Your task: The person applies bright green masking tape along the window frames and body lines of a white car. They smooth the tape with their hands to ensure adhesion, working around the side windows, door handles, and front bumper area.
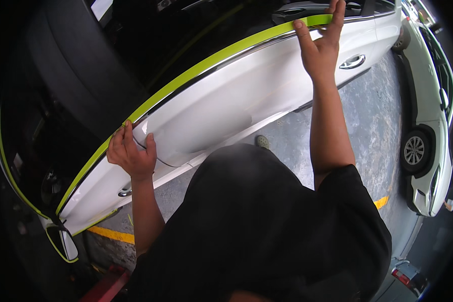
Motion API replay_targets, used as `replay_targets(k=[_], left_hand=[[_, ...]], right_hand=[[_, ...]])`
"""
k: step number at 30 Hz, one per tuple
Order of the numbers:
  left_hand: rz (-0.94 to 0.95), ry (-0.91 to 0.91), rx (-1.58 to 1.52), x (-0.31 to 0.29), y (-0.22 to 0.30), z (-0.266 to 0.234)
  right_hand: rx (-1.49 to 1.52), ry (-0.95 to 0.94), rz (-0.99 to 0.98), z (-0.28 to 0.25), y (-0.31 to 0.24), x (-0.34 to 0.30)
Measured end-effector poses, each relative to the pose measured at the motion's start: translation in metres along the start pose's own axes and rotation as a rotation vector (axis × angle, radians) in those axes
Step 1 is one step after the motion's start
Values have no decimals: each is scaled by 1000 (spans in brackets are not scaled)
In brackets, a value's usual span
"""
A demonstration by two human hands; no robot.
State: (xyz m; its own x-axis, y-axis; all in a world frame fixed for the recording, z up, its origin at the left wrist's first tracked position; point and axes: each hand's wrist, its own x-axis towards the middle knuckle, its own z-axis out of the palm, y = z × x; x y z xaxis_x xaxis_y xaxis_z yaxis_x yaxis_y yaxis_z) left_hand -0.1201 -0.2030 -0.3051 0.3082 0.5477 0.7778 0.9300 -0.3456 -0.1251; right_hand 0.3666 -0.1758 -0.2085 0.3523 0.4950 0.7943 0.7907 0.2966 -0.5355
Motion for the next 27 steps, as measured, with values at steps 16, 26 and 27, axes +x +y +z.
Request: replay_targets(k=[16, 26, 27], left_hand=[[-39, -11, 20, -3, 7, 2], [-59, 59, -1, -4, 8, 5], [-55, 63, -4, -4, 8, 5]], right_hand=[[-246, 17, 50, 41, 34, 7], [-319, -18, -26, 46, 61, -2], [-304, -32, -3, 45, 60, -3]])
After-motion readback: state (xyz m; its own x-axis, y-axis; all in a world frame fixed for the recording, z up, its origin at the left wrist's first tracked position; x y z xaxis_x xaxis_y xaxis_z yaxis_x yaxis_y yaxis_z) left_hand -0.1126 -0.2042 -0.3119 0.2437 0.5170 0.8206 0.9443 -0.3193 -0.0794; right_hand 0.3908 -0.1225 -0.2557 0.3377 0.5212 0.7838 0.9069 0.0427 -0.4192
